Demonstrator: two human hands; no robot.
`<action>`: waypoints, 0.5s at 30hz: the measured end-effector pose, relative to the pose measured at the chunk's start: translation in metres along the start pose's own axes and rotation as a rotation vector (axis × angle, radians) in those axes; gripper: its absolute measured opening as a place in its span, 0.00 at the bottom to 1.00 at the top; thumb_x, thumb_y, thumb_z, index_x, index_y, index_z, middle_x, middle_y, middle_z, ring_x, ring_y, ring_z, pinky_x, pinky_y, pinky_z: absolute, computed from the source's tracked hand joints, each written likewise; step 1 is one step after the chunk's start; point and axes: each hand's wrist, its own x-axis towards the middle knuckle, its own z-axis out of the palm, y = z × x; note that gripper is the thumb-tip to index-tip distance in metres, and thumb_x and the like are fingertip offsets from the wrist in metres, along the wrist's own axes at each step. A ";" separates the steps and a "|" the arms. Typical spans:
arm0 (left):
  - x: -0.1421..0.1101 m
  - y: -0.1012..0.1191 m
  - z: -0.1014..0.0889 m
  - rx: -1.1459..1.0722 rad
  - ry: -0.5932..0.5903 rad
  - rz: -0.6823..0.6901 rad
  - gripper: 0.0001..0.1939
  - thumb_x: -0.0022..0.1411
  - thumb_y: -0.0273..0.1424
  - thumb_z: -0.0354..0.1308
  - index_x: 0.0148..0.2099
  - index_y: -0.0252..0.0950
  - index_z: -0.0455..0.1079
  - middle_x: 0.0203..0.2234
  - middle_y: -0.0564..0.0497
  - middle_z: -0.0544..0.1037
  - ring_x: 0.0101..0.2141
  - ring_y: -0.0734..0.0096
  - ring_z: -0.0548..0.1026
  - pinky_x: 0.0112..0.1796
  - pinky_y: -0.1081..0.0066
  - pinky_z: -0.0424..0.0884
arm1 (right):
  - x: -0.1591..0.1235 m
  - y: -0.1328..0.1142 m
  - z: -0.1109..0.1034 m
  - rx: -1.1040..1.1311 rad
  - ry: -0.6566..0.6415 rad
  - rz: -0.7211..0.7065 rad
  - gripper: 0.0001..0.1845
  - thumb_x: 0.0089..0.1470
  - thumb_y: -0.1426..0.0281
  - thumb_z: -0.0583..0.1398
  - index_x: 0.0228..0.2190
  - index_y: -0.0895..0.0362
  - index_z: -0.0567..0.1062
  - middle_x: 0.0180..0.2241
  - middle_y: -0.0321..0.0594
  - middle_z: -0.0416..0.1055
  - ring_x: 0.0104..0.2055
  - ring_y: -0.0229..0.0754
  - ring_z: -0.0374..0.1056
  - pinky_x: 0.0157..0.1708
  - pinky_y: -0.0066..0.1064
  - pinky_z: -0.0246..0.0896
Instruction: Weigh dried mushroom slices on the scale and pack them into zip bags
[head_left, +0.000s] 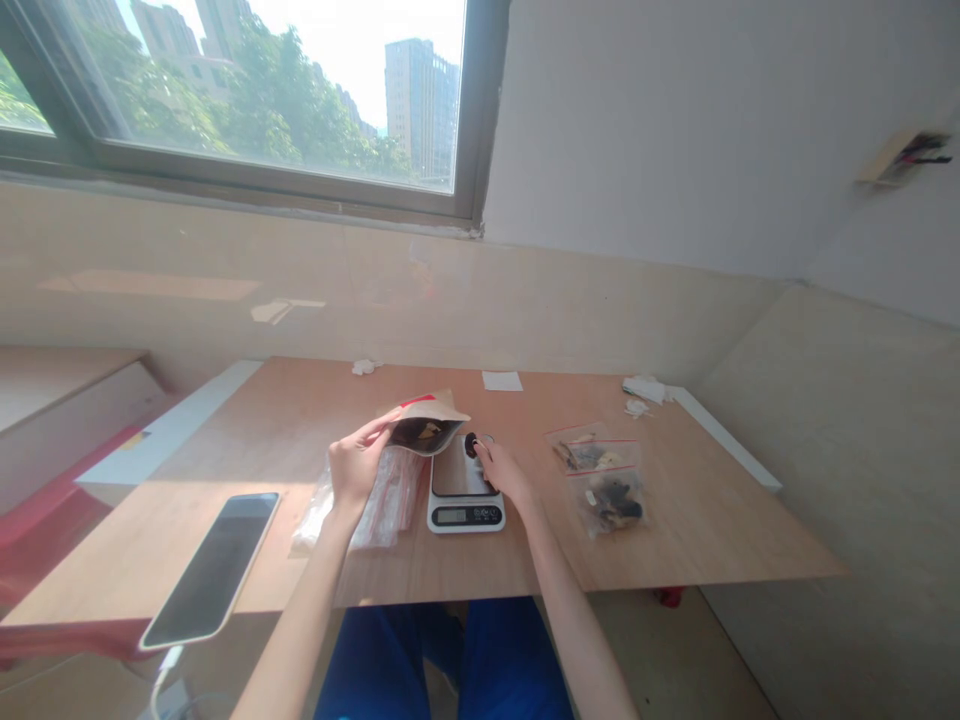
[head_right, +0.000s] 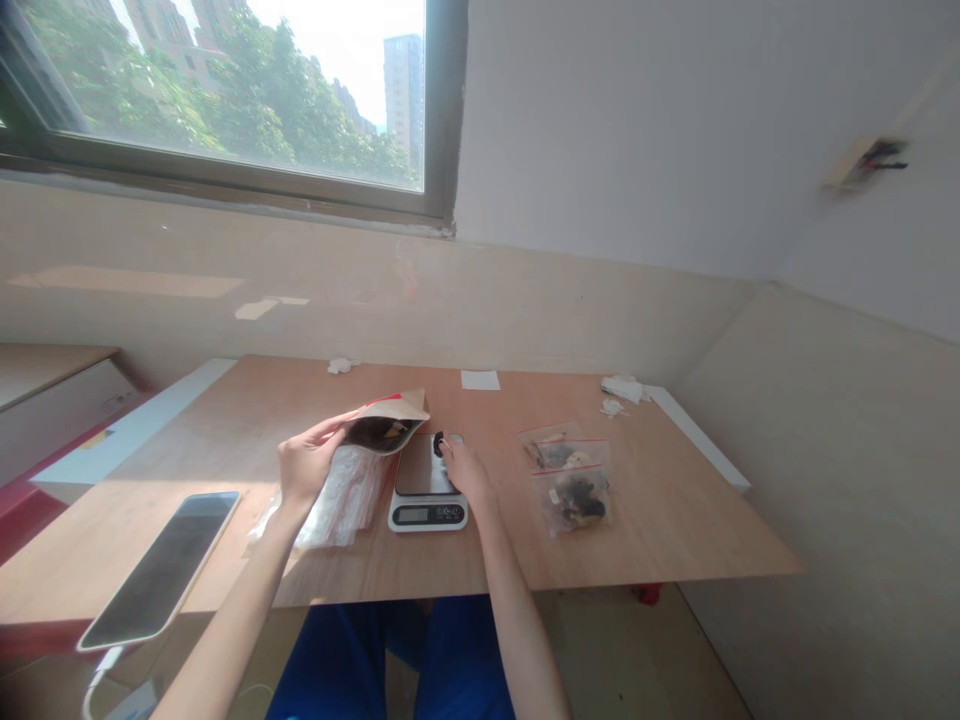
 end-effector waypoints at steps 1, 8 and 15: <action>0.000 -0.001 0.000 -0.002 0.003 0.001 0.12 0.54 0.38 0.56 0.40 0.44 0.75 0.36 0.55 0.79 0.40 0.67 0.76 0.44 0.69 0.70 | -0.002 -0.004 0.000 -0.049 0.007 -0.036 0.20 0.59 0.67 0.48 0.51 0.54 0.67 0.38 0.44 0.74 0.32 0.39 0.71 0.35 0.28 0.61; -0.001 0.003 -0.001 -0.007 0.011 0.000 0.11 0.54 0.36 0.57 0.39 0.44 0.75 0.36 0.56 0.79 0.38 0.68 0.77 0.43 0.71 0.71 | -0.008 -0.039 0.015 -0.470 -0.064 -0.099 0.20 0.58 0.66 0.50 0.51 0.50 0.66 0.37 0.47 0.74 0.37 0.49 0.71 0.34 0.34 0.61; -0.002 0.004 -0.004 0.020 0.022 -0.028 0.10 0.53 0.35 0.57 0.37 0.42 0.76 0.32 0.55 0.80 0.36 0.67 0.78 0.38 0.72 0.72 | -0.001 -0.018 0.020 -0.137 0.089 -0.170 0.19 0.57 0.61 0.50 0.48 0.54 0.68 0.29 0.41 0.73 0.32 0.43 0.70 0.31 0.30 0.60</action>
